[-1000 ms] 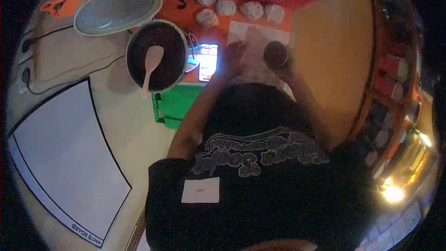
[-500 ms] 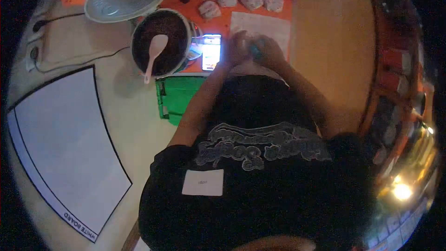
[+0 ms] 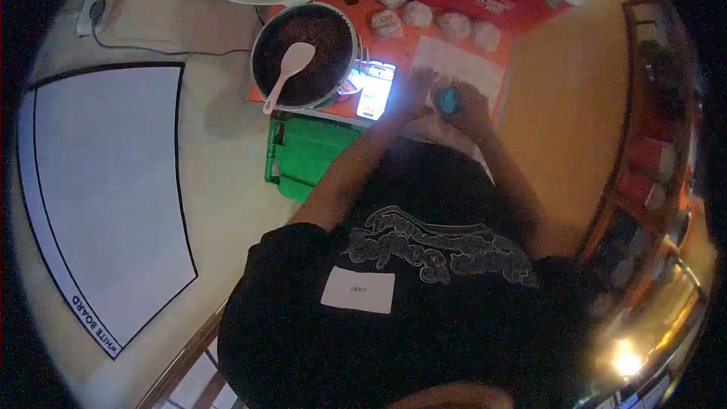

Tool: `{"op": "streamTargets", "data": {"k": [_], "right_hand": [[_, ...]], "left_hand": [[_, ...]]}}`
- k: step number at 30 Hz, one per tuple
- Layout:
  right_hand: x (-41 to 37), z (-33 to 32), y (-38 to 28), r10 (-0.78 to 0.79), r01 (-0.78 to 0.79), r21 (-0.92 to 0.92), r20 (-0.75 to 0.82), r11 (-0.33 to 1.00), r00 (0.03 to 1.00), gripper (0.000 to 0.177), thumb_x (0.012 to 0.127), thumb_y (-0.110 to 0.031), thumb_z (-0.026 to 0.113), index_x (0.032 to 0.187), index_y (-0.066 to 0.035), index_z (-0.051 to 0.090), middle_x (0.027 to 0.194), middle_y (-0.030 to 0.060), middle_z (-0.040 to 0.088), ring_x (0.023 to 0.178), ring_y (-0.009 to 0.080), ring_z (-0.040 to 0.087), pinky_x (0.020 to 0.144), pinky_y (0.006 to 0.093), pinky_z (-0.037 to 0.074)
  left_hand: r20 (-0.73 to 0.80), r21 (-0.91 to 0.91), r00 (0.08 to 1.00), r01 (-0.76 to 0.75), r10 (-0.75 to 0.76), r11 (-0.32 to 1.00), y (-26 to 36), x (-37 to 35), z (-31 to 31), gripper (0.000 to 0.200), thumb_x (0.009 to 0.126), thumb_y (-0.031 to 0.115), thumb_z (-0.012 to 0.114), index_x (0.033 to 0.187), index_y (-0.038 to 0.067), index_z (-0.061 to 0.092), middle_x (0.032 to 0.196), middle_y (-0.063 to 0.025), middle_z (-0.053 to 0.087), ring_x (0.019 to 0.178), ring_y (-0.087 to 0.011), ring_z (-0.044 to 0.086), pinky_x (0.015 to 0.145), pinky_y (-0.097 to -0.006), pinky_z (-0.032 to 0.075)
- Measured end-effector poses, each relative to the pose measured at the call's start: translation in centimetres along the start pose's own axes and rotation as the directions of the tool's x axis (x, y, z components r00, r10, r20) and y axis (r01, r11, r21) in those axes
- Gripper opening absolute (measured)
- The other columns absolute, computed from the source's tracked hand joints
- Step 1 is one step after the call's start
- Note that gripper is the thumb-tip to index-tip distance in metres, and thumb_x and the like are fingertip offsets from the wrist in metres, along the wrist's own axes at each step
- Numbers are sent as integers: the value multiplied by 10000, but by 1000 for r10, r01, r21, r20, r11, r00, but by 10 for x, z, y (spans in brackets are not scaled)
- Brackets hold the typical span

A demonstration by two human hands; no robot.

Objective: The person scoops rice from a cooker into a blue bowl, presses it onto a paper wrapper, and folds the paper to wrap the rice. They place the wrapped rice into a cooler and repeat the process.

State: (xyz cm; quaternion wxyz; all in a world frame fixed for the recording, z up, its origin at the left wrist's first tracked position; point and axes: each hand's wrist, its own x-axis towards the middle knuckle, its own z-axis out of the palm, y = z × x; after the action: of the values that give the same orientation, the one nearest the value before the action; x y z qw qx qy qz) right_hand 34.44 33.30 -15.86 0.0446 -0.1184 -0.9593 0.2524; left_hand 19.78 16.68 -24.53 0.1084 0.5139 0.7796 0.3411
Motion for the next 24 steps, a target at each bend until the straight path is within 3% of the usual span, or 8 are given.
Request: {"op": "streamTargets", "data": {"k": [3,5,11,12,14,17,20,24], "right_hand": [[-5,-16,-3,47,-41,-64,100,997,994,1095,564,-533,841,1428,-86,338,1468,160,350,1329,397,358,1000,550,356],[-17,-1,18,148,-102,-285,142,953,979,1325,482,-680,800,1493,-73,196,1559,166,192,1414,407,230,1044,627,291],[-25,7,32,112,-62,-250,191,966,975,1378,473,-756,746,1523,-109,131,1594,131,80,1444,433,90,1062,676,223],[-25,12,37,128,-79,-252,185,965,974,1378,473,-756,746,1523,-109,131,1594,131,80,1444,433,90,1062,676,223],[-28,27,50,-98,94,-96,-42,991,994,1391,473,-752,749,1526,-111,104,1598,132,53,1452,417,62,1052,700,206],[-28,11,34,109,-51,-278,197,959,974,1399,486,-716,774,1525,-88,78,1595,150,36,1455,408,52,1059,703,194],[-30,24,47,111,-88,-197,110,976,988,1418,472,-666,815,1521,-69,69,1595,150,32,1456,404,52,1063,694,202],[-36,17,42,178,-164,-88,184,982,967,1421,457,-619,843,1520,-67,77,1598,138,29,1456,399,62,1069,680,211]], "left_hand": [[14,-33,1000,17,-17,999,32,9,-24,1013,655,640,715,1408,54,375,1451,-215,370,1332,-413,349,1097,-541,258],[49,143,996,66,-73,988,82,18,-53,934,653,500,776,1403,91,401,1434,-203,403,1331,-384,367,1080,-556,276],[168,34,985,28,-33,999,75,18,-18,860,639,366,793,1374,98,436,1377,-186,474,1267,-374,456,1055,-512,348],[178,28,984,16,-20,999,77,19,-18,860,639,366,793,1374,98,436,1377,-186,474,1267,-374,456,1055,-512,348],[72,-34,997,-18,21,999,78,14,-27,813,637,319,793,1342,82,464,1318,-185,527,1213,-383,504,1041,-476,382],[190,-113,980,83,-61,990,86,20,-38,873,614,473,818,1316,84,474,1368,-204,473,1239,-389,469,1018,-507,382],[151,-125,974,186,-167,974,98,16,-53,902,578,407,851,1315,49,474,1311,-194,532,1224,-376,497,1058,-464,369],[72,-55,997,31,-27,998,87,10,-42,970,595,452,842,1363,34,422,1384,-201,468,1301,-384,421,1094,-469,331]]}}
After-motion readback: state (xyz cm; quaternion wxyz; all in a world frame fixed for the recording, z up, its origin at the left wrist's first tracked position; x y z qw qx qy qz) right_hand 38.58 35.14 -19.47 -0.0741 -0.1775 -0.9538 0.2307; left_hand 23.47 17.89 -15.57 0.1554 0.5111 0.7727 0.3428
